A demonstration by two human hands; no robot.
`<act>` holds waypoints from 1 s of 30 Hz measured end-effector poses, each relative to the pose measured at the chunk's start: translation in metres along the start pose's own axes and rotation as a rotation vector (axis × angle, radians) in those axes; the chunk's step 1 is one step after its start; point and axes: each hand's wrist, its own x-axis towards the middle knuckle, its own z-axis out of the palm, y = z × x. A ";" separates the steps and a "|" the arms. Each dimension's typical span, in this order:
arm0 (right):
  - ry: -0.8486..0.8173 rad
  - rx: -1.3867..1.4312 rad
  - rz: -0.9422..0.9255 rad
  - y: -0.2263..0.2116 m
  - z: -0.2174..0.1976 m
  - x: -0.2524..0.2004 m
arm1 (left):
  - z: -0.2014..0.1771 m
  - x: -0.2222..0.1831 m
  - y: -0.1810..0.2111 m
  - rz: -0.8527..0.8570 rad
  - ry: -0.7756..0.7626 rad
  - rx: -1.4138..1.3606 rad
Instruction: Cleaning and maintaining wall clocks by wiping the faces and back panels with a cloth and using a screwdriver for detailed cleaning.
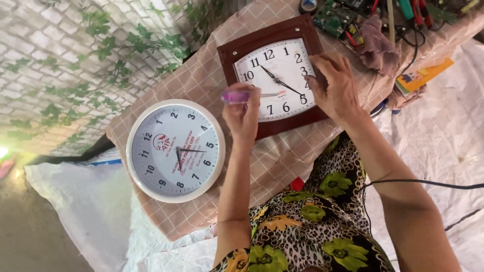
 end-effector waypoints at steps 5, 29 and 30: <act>-0.090 -0.093 -0.025 0.030 0.010 -0.008 | -0.041 -0.017 0.012 -0.138 0.120 -0.188; -0.265 -0.423 0.120 0.128 0.095 0.108 | -0.082 -0.084 -0.012 -0.463 -0.088 -0.315; -0.258 -0.432 0.098 0.134 0.098 0.107 | -0.083 -0.085 -0.015 -0.431 -0.092 -0.311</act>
